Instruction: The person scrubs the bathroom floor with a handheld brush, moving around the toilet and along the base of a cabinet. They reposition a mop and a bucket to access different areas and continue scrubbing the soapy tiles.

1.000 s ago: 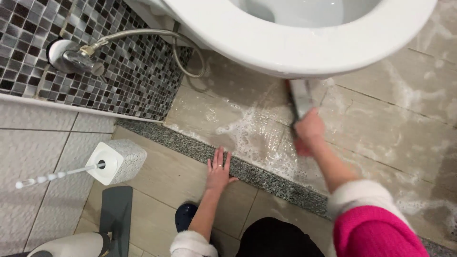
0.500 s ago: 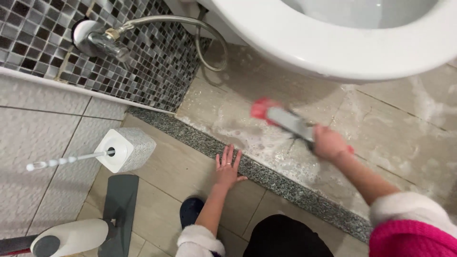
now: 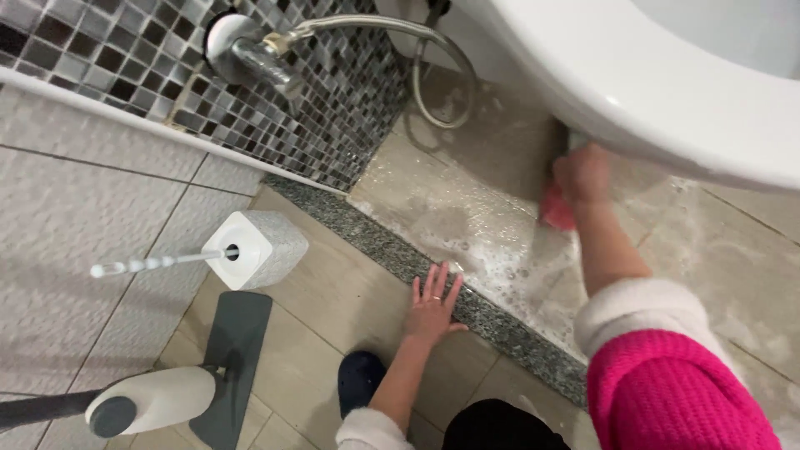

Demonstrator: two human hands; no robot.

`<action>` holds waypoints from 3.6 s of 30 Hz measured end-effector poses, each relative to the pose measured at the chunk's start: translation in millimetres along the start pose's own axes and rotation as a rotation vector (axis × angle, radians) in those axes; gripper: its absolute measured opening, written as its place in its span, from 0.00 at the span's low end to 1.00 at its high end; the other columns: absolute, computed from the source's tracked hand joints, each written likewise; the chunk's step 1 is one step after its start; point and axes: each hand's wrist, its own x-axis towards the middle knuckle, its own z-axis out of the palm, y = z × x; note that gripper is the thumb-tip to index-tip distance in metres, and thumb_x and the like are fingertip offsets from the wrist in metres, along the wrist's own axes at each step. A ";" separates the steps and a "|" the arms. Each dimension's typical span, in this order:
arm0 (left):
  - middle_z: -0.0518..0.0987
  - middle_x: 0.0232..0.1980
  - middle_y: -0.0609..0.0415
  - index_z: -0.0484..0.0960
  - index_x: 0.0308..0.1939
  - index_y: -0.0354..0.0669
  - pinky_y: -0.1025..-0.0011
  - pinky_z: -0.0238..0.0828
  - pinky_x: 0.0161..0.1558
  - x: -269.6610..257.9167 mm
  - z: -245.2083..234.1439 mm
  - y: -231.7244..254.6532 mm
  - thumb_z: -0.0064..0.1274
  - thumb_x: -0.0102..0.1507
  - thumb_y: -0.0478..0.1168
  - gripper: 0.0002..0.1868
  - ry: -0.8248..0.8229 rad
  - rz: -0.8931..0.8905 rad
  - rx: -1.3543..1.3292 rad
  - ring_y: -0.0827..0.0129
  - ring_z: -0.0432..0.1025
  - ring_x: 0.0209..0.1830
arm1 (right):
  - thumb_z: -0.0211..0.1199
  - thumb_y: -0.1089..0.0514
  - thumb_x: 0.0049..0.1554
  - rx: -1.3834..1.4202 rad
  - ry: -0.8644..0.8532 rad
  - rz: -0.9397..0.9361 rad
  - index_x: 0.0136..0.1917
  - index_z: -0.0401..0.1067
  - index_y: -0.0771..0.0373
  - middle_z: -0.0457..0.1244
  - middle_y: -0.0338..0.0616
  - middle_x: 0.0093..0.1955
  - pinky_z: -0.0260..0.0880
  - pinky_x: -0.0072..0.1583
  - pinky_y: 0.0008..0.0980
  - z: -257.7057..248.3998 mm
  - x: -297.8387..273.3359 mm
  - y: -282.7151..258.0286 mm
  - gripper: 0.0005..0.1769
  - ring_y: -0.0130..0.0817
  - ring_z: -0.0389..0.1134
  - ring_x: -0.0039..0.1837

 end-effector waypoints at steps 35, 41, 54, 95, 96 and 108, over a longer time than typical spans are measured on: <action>0.20 0.84 0.44 0.30 0.82 0.60 0.36 0.21 0.76 -3.3 21.9 -0.4 0.51 0.64 0.62 0.55 0.027 -0.031 0.033 0.46 0.18 0.83 | 0.56 0.55 0.55 -0.296 -0.802 -0.704 0.64 0.55 0.66 0.68 0.59 0.54 0.73 0.60 0.59 -126.8 -272.5 -79.0 0.27 0.59 0.72 0.60; 0.21 0.84 0.45 0.32 0.82 0.55 0.41 0.26 0.78 -23.4 13.8 16.9 0.38 0.70 0.62 0.46 -0.011 -0.094 -0.013 0.47 0.19 0.84 | 0.56 0.56 0.54 -0.421 -0.733 -0.688 0.62 0.56 0.67 0.68 0.60 0.52 0.75 0.58 0.55 -124.5 -289.0 -22.7 0.25 0.60 0.74 0.56; 0.19 0.83 0.43 0.28 0.82 0.52 0.46 0.24 0.80 -25.6 8.9 23.0 0.32 0.71 0.64 0.45 -0.069 -0.121 0.078 0.47 0.18 0.84 | 0.53 0.58 0.56 -0.293 -0.586 -0.722 0.60 0.60 0.68 0.69 0.57 0.50 0.75 0.58 0.52 -44.5 -269.0 -166.8 0.20 0.54 0.73 0.55; 0.65 0.74 0.42 0.64 0.74 0.45 0.34 0.37 0.75 -221.0 -151.3 -85.7 0.40 0.73 0.49 0.27 0.039 -0.196 -0.063 0.53 0.64 0.72 | 0.51 0.57 0.59 -0.355 -0.464 -0.774 0.61 0.55 0.67 0.65 0.63 0.55 0.76 0.56 0.49 -6.2 -351.1 -277.5 0.19 0.60 0.74 0.54; 0.64 0.75 0.43 0.63 0.74 0.46 0.35 0.35 0.75 -223.1 -153.3 -83.7 0.39 0.73 0.49 0.27 0.015 -0.212 -0.064 0.56 0.63 0.74 | 0.52 0.57 0.60 -0.370 -0.440 -0.779 0.60 0.57 0.68 0.66 0.64 0.55 0.76 0.56 0.48 -2.1 -351.4 -291.9 0.18 0.58 0.75 0.55; 0.64 0.75 0.40 0.65 0.73 0.44 0.35 0.34 0.75 -237.2 -149.6 -76.3 0.42 0.72 0.48 0.27 -0.017 -0.227 -0.118 0.51 0.65 0.72 | 0.64 0.55 0.57 -0.367 -0.486 -0.723 0.58 0.62 0.67 0.67 0.52 0.46 0.76 0.53 0.41 16.2 -344.0 -314.4 0.21 0.44 0.75 0.52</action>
